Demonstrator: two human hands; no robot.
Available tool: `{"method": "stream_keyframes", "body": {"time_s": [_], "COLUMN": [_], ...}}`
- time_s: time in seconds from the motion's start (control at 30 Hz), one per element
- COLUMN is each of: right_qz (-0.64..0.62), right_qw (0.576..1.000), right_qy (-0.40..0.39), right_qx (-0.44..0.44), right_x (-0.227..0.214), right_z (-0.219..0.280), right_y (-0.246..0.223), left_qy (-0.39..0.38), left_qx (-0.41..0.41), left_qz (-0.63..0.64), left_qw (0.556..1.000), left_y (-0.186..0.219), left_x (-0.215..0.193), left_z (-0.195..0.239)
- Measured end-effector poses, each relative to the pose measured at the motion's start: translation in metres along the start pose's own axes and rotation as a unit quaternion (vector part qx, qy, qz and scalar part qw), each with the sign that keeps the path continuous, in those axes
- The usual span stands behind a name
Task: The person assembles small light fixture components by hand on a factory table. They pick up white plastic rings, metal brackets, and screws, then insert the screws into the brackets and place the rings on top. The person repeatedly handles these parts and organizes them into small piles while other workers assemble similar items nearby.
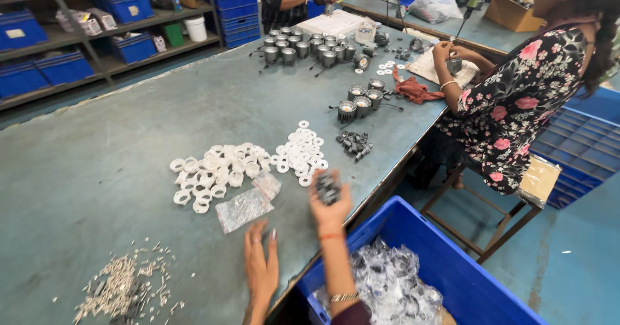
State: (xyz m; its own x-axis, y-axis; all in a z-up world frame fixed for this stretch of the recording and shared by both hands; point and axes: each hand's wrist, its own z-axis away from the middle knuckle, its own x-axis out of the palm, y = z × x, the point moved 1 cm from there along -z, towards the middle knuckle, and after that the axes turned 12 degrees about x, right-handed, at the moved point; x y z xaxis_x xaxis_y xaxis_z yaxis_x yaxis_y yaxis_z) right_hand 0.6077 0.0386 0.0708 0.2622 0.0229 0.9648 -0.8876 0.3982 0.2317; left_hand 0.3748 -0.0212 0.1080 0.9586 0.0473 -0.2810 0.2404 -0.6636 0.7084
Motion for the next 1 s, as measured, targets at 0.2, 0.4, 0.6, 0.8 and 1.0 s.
{"method": "stream_keyframes", "body": {"time_s": [0.2,0.4,0.6,0.8,1.0], "right_qz": [0.179,0.758,0.903,0.821,0.527], "right_qw": [0.951,0.482,0.191,0.502,0.819], "right_qy": [-0.107,0.232,0.079,-0.039,-0.027], "right_qx": [-0.23,-0.374,-0.377,-0.268,-0.226], "right_x": [0.077,0.086,0.093,0.097,0.069], "right_z": [-0.128,-0.16,-0.166,-0.18,-0.131], "right_y": [-0.177,-0.197,-0.157,-0.176,-0.204], "left_qy": [-0.027,-0.053,-0.064,-0.07,-0.046], "left_qx": [-0.039,0.03,0.01,0.01,0.008], "left_qz": [-0.035,-0.101,-0.114,-0.1,-0.091], "left_qw": [0.998,0.993,0.991,0.992,0.995], "left_y": [-0.034,-0.071,-0.075,-0.039,-0.001], "left_x": [0.017,0.036,0.041,0.027,0.015], "left_z": [0.015,0.026,0.031,0.011,-0.001]}}
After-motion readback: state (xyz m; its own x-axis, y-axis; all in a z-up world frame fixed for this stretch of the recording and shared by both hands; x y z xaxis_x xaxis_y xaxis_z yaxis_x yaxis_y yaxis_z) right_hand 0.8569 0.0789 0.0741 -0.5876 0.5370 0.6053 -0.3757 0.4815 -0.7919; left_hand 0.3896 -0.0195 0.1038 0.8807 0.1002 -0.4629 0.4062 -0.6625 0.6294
